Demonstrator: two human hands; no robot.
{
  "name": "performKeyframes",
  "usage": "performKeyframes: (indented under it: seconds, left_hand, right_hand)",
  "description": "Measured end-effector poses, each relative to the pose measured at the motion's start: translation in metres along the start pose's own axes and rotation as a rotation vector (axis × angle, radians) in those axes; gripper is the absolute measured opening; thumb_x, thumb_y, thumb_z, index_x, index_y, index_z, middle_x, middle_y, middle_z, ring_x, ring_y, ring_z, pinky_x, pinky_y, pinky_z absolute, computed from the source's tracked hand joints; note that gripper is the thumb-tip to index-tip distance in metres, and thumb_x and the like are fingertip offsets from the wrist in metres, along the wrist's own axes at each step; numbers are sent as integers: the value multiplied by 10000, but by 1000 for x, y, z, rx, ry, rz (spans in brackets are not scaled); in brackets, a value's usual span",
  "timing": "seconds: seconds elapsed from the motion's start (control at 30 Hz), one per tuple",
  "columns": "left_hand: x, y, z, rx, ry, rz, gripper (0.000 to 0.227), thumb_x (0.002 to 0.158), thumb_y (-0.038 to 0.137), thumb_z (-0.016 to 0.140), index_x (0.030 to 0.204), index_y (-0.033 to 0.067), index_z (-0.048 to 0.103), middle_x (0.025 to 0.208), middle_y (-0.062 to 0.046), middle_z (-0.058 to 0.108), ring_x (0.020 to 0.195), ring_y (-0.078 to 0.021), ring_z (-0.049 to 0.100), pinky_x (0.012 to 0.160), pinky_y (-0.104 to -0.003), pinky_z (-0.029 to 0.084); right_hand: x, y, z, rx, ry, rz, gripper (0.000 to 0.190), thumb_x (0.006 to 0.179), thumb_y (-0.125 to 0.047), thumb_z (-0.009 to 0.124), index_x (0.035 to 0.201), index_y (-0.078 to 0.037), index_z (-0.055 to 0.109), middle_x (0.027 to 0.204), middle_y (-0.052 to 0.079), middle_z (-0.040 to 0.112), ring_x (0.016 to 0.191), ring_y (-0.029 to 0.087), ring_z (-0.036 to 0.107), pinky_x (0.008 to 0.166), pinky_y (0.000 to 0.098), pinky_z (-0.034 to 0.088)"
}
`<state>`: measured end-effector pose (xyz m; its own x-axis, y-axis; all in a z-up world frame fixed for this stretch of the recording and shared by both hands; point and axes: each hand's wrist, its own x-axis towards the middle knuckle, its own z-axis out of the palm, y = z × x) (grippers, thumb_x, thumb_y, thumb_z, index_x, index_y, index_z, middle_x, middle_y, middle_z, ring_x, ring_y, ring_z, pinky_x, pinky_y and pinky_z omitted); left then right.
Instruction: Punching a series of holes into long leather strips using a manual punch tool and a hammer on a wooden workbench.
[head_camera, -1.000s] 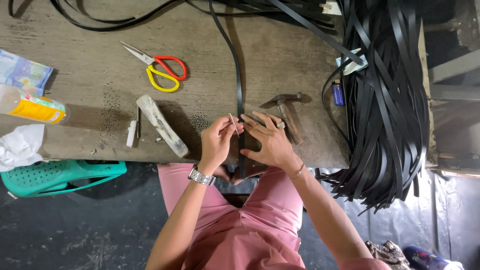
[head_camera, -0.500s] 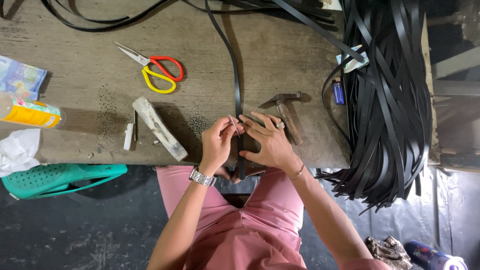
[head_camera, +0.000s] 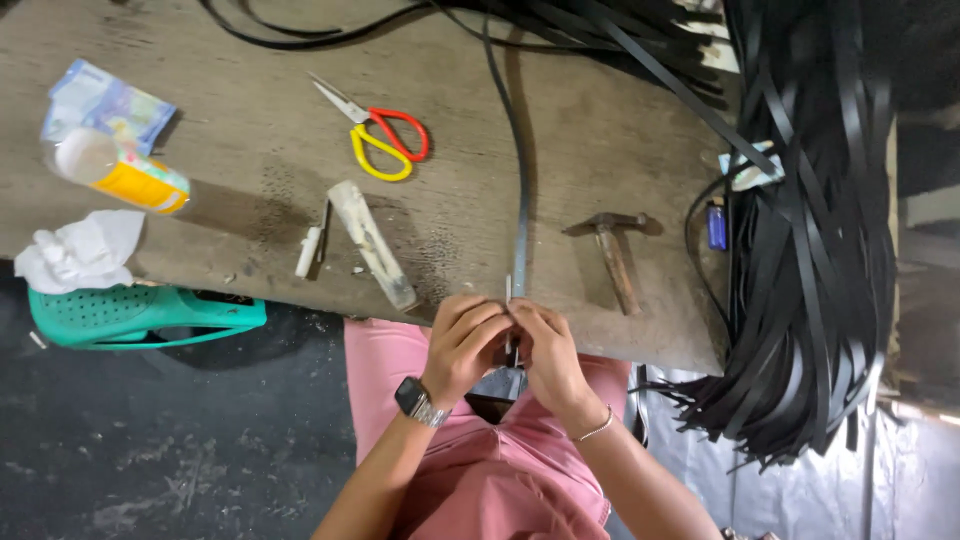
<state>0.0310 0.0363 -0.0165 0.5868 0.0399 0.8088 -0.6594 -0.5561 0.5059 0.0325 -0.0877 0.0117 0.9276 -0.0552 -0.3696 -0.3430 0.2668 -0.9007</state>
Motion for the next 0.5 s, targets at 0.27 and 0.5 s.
performKeyframes:
  seconds: [0.27, 0.5]
  left_hand:
    - [-12, -70, -76, 119, 48, -53, 326, 972, 145, 629, 1267, 15, 674, 1270, -187, 680, 1111, -348, 652, 992, -496, 494]
    - [52, -143, -85, 211, -78, -540, 431, 1132, 301, 382, 1358, -23, 555, 1342, -250, 562, 1295, -407, 516, 1114, -535, 371]
  right_hand:
    - [8, 3, 54, -347, -147, -59, 240, 1052, -169, 540, 1096, -10, 713, 753, 124, 686, 643, 178, 548, 640, 340, 503]
    - [17, 48, 97, -1366, 21, -490, 166, 1002, -373, 510, 1152, -315, 553, 607, 28, 687, 601, 340, 728, 631, 492, 569]
